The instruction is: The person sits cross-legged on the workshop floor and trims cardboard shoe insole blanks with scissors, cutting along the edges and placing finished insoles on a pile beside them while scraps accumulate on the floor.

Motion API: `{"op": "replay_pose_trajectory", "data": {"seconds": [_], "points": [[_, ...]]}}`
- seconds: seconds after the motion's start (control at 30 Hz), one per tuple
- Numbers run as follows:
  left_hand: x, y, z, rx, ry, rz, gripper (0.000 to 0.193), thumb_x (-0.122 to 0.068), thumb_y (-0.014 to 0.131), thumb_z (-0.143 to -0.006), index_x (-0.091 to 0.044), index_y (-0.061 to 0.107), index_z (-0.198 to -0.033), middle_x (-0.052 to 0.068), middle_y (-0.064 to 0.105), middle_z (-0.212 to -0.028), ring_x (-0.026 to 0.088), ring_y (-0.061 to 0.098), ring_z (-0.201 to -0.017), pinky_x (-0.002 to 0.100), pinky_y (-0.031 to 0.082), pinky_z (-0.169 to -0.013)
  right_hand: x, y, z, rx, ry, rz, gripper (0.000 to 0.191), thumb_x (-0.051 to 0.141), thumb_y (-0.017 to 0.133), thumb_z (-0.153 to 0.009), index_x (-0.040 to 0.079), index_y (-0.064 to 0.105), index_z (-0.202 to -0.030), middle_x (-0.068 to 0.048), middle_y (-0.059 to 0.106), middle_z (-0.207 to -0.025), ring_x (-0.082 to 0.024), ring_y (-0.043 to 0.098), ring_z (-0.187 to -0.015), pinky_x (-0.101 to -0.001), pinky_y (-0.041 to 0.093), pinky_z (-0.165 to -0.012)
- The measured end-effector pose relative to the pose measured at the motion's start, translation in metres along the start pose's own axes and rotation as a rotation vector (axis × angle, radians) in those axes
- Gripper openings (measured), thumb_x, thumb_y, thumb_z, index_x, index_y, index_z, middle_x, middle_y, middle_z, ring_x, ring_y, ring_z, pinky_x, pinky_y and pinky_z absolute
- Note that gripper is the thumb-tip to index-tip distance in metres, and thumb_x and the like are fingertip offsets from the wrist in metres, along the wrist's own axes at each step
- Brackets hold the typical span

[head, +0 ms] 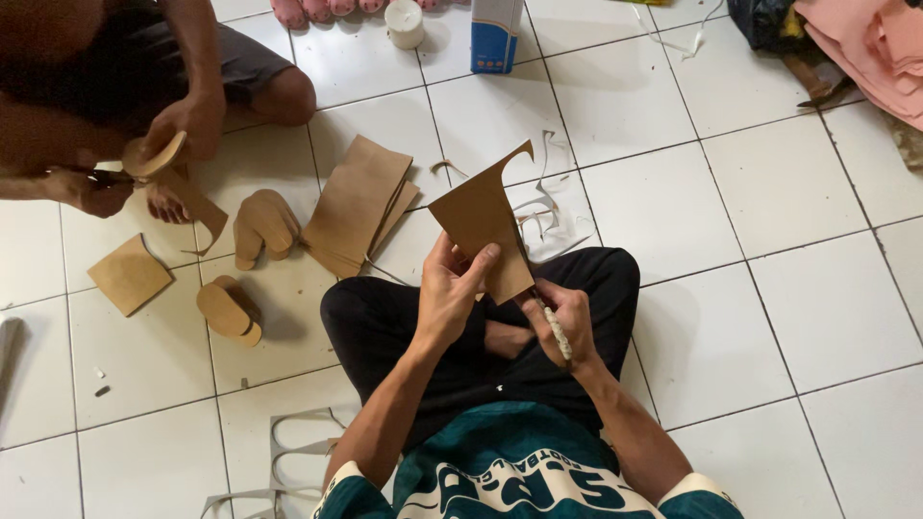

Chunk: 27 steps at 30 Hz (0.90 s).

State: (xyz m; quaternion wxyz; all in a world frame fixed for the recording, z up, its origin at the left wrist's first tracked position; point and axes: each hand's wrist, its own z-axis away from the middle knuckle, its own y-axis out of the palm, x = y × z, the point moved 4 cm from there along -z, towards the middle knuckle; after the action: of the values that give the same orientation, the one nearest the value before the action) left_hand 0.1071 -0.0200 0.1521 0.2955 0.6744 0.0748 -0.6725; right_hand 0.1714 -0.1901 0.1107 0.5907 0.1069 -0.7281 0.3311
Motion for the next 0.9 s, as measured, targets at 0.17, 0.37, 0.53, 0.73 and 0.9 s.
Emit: {"op": "replay_pose_trajectory", "data": {"seconds": [0.17, 0.37, 0.53, 0.73, 0.9], "points": [[0.007, -0.001, 0.0, -0.011, -0.029, -0.031, 0.038, -0.015, 0.069, -0.097, -0.001, 0.057, -0.13, 0.012, 0.073, -0.104, 0.015, 0.074, -0.089, 0.029, 0.064, -0.066, -0.006, 0.001, 0.0, -0.015, 0.014, 0.035, 0.026, 0.023, 0.067, -0.093, -0.002, 0.075, -0.097, -0.008, 0.067, -0.061, -0.011, 0.059, -0.052, -0.0291, 0.046, -0.047], [0.02, -0.013, -0.021, 0.014, 0.004, 0.049, 0.038, -0.016, 0.072, -0.1, 0.001, 0.057, -0.13, 0.012, 0.07, -0.103, 0.014, 0.067, -0.086, 0.027, 0.056, -0.063, -0.004, 0.004, 0.0, 0.03, 0.04, -0.008, 0.023, 0.019, 0.066, -0.095, -0.002, 0.075, -0.099, -0.008, 0.065, -0.062, -0.011, 0.057, -0.054, -0.029, 0.046, -0.05], [0.022, -0.025, -0.031, -0.012, 0.014, -0.111, 0.037, -0.02, 0.071, -0.097, 0.0, 0.06, -0.125, 0.01, 0.073, -0.101, 0.014, 0.072, -0.086, 0.027, 0.061, -0.065, 0.001, 0.004, 0.002, 0.184, 0.164, -0.179, 0.036, 0.02, 0.057, -0.097, 0.003, 0.065, -0.127, -0.009, 0.065, -0.066, -0.012, 0.063, -0.058, -0.0287, 0.052, -0.054], [0.016, -0.014, -0.014, -0.035, -0.029, -0.015, 0.036, -0.02, 0.069, -0.097, -0.001, 0.057, -0.126, 0.008, 0.071, -0.1, 0.011, 0.07, -0.085, 0.026, 0.06, -0.067, 0.008, 0.013, -0.006, 0.057, -0.026, 0.036, 0.029, 0.017, 0.064, -0.097, 0.0, 0.064, -0.12, -0.014, 0.073, -0.081, -0.019, 0.073, -0.067, -0.0329, 0.056, -0.06], [0.008, -0.005, 0.001, -0.008, 0.021, -0.108, 0.034, -0.019, 0.069, -0.101, 0.0, 0.059, -0.127, 0.007, 0.07, -0.094, 0.009, 0.063, -0.077, 0.023, 0.051, -0.06, 0.011, 0.01, -0.008, 0.023, -0.138, -0.007, 0.029, 0.008, 0.06, -0.092, -0.003, 0.066, -0.118, -0.018, 0.075, -0.09, -0.023, 0.076, -0.08, -0.0334, 0.058, -0.069]]}}
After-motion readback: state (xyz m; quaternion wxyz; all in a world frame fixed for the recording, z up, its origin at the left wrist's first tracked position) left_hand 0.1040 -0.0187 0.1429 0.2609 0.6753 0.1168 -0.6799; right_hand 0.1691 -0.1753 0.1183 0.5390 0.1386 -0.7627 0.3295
